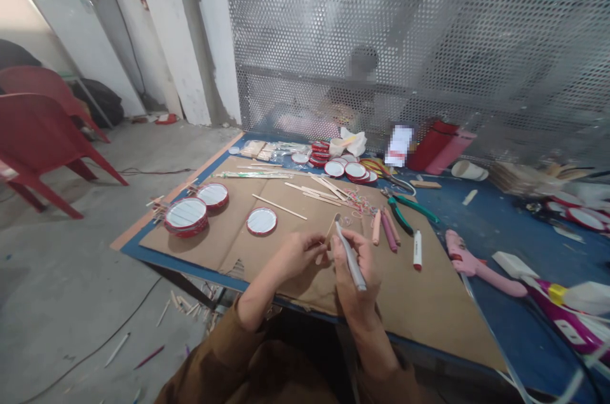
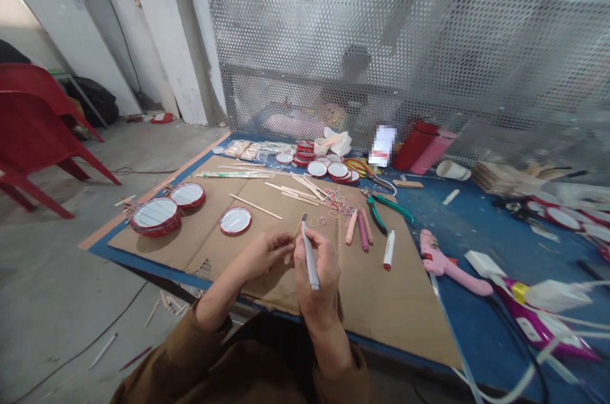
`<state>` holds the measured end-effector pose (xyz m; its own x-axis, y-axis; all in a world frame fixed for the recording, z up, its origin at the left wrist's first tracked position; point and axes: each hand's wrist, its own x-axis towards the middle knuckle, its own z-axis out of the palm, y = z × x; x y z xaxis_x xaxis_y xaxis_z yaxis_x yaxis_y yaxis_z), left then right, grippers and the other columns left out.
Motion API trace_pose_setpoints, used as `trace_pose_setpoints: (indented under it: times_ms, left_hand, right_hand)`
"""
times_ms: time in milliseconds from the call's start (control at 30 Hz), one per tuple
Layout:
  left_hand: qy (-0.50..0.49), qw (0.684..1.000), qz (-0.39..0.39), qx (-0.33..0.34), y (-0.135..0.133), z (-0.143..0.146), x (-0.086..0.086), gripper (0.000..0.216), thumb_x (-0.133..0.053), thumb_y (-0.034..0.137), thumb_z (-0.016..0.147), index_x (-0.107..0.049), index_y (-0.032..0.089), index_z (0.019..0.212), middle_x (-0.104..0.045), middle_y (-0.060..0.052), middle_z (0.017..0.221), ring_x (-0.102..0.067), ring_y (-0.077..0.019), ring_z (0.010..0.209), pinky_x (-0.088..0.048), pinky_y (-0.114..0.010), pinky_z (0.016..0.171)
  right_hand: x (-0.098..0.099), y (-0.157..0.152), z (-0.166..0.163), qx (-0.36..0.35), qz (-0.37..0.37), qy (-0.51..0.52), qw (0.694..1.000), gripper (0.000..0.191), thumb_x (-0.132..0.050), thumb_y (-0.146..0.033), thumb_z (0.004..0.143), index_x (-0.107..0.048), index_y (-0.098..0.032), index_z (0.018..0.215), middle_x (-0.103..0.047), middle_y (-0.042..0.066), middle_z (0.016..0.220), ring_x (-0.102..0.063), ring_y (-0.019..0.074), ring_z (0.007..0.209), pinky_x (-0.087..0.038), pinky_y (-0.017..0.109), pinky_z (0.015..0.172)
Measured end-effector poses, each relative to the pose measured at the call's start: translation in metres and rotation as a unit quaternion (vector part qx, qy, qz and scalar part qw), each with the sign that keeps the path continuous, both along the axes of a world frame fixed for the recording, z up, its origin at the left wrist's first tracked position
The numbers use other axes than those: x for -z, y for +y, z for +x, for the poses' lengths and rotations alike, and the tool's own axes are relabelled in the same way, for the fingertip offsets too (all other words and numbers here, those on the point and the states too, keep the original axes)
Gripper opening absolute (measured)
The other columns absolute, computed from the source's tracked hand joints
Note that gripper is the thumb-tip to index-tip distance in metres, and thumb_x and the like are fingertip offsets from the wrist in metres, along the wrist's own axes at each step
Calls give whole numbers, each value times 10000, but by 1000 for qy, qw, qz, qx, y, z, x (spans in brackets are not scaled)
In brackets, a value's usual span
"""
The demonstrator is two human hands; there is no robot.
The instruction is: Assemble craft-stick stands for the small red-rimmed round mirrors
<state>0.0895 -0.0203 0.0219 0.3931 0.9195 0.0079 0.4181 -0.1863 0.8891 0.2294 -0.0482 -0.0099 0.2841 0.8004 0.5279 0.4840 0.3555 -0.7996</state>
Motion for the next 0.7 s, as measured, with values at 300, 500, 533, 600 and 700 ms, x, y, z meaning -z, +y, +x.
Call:
trace_pose_setpoints:
  times_ms: [300,500,533,600,700]
  left_hand:
    - [1,1000,-16,0,-2,-1,-4,224,-483,233,896,-533,188,683,-650,0,714,-548,-126,695,-396,-211,701]
    - [-6,1000,-8,-10,-2,0,-2,214,-491,270,890,-518,194,692,-632,2,704,-542,-135,696,-382,-220,681]
    - [-4,1000,-7,-11,-1,0,-1,210,-496,274,889,-524,193,697,-633,1,708,-546,-137,702,-380,-221,680]
    - [-1,1000,-6,-14,-1,0,-1,204,-506,266,885,-529,191,697,-640,-2,717,-560,-140,720,-381,-221,689]
    - [-9,1000,-10,-12,-1,1,-2,213,-504,234,887,-525,190,680,-651,-1,718,-572,-137,731,-391,-214,715]
  right_hand:
    - [-6,0,0,37,39,7,999,306,-606,-463,917,-674,-185,1024,-737,68,915,-702,197,783,-568,312,684]
    - [3,1,1,6,1,7,1000,306,-601,-462,930,-667,-199,1074,-731,60,940,-689,186,755,-563,326,690]
    - [3,1,1,3,-2,6,1000,301,-599,-458,933,-665,-201,1076,-731,59,937,-691,186,754,-563,327,692]
    - [2,1,0,5,-3,-1,1000,295,-597,-453,932,-667,-201,1068,-733,57,917,-695,191,759,-563,329,698]
    - [-2,1,0,21,12,-8,1000,297,-593,-457,926,-672,-195,1043,-739,61,900,-706,202,783,-567,330,710]
